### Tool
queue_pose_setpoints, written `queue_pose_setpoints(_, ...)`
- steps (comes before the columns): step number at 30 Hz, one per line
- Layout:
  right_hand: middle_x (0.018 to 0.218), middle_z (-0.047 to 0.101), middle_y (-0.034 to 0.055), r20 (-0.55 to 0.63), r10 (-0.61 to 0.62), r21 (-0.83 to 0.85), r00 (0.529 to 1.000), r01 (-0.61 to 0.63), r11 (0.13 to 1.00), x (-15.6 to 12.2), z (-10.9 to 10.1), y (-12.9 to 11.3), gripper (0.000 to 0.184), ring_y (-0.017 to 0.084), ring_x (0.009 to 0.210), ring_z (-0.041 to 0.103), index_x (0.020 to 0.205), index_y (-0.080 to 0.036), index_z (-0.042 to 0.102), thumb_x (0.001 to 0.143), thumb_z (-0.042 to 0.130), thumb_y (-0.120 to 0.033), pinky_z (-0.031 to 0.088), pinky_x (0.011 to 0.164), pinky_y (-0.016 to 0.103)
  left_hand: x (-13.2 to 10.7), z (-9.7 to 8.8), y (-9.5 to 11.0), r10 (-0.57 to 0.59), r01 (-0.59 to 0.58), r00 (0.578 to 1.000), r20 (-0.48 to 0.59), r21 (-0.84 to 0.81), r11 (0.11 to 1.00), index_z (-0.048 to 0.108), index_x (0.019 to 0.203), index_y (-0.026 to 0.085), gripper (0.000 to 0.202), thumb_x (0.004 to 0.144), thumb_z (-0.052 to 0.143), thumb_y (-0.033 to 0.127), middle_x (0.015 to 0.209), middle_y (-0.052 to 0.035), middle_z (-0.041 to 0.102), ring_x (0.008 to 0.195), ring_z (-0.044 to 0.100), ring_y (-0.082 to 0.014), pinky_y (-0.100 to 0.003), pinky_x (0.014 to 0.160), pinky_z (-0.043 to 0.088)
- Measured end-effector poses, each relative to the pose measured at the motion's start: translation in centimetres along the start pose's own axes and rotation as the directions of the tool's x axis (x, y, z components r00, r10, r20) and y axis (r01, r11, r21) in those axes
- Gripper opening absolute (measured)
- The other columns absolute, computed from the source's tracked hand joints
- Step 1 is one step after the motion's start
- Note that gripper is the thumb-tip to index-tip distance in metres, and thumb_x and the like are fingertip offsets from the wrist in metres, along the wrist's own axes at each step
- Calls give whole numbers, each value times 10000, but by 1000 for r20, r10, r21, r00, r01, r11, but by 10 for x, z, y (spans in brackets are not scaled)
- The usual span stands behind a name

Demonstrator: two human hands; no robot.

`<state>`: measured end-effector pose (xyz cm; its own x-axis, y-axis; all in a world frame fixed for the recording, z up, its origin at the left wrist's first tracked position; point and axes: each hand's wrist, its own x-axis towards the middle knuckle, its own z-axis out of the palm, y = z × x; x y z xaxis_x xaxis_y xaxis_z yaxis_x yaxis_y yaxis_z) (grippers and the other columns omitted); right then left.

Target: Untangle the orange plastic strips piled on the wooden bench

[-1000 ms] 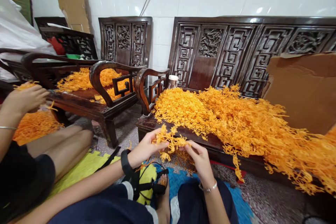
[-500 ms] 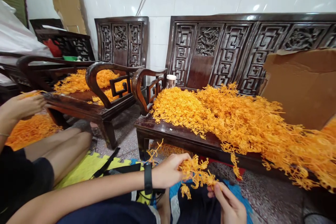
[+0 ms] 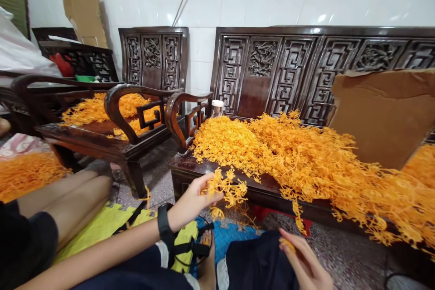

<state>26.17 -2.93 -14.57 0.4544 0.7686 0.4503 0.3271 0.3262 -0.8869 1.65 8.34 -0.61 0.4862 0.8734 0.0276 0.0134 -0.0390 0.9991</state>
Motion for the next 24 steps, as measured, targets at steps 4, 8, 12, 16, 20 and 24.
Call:
queue_pose_setpoints(4, 956, 621, 79, 75, -103, 22, 992, 102, 995, 58, 51, -37, 197, 198, 911, 567, 924, -177, 668, 777, 573, -268, 466, 801, 301, -2, 4, 7, 42, -43, 998, -40, -19, 999, 479, 825, 123, 342, 629, 671, 327, 639, 45, 440, 560, 372, -61, -198, 537, 327)
queue_pose_setpoints(8, 965, 617, 70, 39, -72, 247, 997, 60, 967, 164, 108, -71, 207, 170, 858, 578, 923, -152, 656, 753, 554, -212, 482, 772, 301, -2, 1, 13, 18, -19, 999, -46, -23, 1000, 498, 859, 126, 357, 626, 670, 335, 649, 42, 457, 552, 376, -63, -196, 514, 308)
queue_pose_setpoints(12, 696, 616, 25, 58, 177, 340, 982, -186, 922, 264, 156, -88, 163, 107, 598, 590, 844, -105, 617, 704, 535, -87, 503, 643, 250, -2, -5, 18, -1, -1, 999, -52, -37, 999, 497, 920, 116, 407, 627, 674, 336, 684, 36, 462, 572, 382, -63, -203, 548, 328)
queue_pose_setpoints(16, 576, 547, -25, 40, 275, 372, 961, -270, 888, 309, 182, -91, 58, 80, 515, 556, 779, -99, 540, 725, 550, -79, 486, 539, 206, -3, -11, 16, 34, -37, 998, -55, -54, 998, 491, 923, 114, 430, 622, 680, 354, 698, 31, 460, 581, 396, -67, -223, 582, 343)
queue_pose_setpoints(20, 579, 533, -48, 50, 294, 414, 955, -288, 864, 307, 190, -89, 177, 62, 500, 547, 812, -126, 495, 673, 588, -67, 460, 493, 156, -4, -14, 11, 55, -55, 998, -5, -97, 994, 484, 858, 109, 401, 618, 681, 363, 698, 22, 456, 572, 397, -64, -223, 559, 322)
queue_pose_setpoints(24, 670, 582, -12, 130, 238, 460, 963, -271, 846, 278, 191, -93, 256, 85, 572, 596, 815, -144, 524, 584, 614, -82, 483, 525, 160, -3, -13, 3, 38, -37, 999, 3, -188, 981, 479, 782, 117, 399, 568, 707, 364, 696, 18, 460, 562, 384, -57, -221, 550, 319)
